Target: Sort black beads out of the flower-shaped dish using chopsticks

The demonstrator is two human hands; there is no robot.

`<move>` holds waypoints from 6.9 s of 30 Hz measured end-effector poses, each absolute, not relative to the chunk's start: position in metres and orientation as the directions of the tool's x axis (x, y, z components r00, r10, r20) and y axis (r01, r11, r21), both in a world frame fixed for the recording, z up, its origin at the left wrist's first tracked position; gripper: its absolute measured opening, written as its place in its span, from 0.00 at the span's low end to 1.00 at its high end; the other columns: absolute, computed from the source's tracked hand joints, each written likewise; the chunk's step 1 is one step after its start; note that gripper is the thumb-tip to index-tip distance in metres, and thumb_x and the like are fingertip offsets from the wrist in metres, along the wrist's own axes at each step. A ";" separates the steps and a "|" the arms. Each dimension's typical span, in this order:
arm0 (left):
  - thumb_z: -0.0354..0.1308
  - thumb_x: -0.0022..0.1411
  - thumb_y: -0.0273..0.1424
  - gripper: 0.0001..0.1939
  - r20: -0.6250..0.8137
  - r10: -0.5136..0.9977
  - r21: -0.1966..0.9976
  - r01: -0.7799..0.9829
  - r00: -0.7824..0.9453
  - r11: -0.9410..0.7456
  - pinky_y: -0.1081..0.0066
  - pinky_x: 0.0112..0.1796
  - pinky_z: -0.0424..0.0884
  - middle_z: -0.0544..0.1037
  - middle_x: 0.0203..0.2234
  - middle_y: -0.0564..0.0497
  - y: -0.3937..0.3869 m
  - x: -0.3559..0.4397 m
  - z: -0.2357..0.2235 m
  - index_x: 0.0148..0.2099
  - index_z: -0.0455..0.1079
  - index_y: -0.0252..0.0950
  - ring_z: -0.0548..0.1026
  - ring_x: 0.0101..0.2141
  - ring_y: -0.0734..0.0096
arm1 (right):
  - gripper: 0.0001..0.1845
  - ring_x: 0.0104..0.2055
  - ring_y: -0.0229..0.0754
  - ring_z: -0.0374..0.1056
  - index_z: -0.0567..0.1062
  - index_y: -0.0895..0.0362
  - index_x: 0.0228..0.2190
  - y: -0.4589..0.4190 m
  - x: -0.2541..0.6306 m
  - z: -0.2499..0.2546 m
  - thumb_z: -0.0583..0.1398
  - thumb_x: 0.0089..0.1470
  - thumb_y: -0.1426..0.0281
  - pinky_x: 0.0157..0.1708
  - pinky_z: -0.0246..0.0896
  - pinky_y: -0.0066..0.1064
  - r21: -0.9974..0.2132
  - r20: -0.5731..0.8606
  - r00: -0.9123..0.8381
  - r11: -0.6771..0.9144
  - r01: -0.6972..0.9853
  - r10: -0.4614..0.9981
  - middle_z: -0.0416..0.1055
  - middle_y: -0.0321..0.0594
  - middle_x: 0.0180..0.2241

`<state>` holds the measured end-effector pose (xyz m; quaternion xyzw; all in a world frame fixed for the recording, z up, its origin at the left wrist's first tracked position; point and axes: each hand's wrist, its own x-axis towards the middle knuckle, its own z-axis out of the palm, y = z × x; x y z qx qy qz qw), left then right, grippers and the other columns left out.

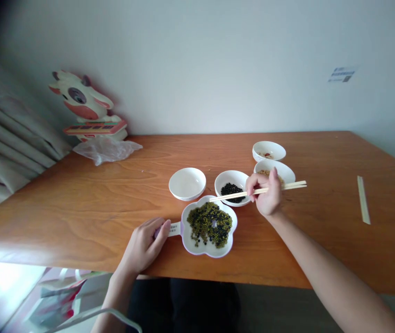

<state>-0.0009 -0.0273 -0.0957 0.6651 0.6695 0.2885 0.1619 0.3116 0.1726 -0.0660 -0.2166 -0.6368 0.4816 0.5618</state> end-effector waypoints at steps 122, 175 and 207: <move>0.49 0.80 0.39 0.22 0.119 0.992 0.622 0.782 -0.047 -0.037 0.67 0.33 0.56 0.63 0.24 0.56 -0.032 -0.002 -0.093 0.31 0.55 0.39 0.63 0.27 0.71 | 0.42 0.20 0.41 0.61 0.76 0.53 0.18 0.136 0.318 -0.057 0.42 0.74 0.48 0.24 0.51 0.39 -0.925 0.378 -0.501 0.345 -0.161 0.778 0.65 0.40 0.15; 0.49 0.79 0.39 0.20 0.136 0.989 0.625 0.779 -0.052 -0.045 0.67 0.34 0.61 0.71 0.27 0.52 -0.029 0.003 -0.084 0.32 0.62 0.39 0.68 0.29 0.68 | 0.32 0.31 0.48 0.67 0.73 0.51 0.30 0.120 0.300 -0.072 0.40 0.74 0.51 0.42 0.55 0.47 -0.697 0.519 -0.698 0.717 -0.011 0.493 0.72 0.39 0.26; 0.48 0.79 0.40 0.21 0.160 0.986 0.639 0.767 -0.052 -0.064 0.67 0.35 0.62 0.73 0.28 0.51 -0.029 0.004 -0.083 0.32 0.63 0.39 0.70 0.30 0.67 | 0.36 0.30 0.50 0.68 0.77 0.49 0.28 0.121 0.299 -0.081 0.41 0.72 0.46 0.38 0.56 0.48 -0.719 0.539 -0.644 0.695 -0.015 0.543 0.73 0.41 0.24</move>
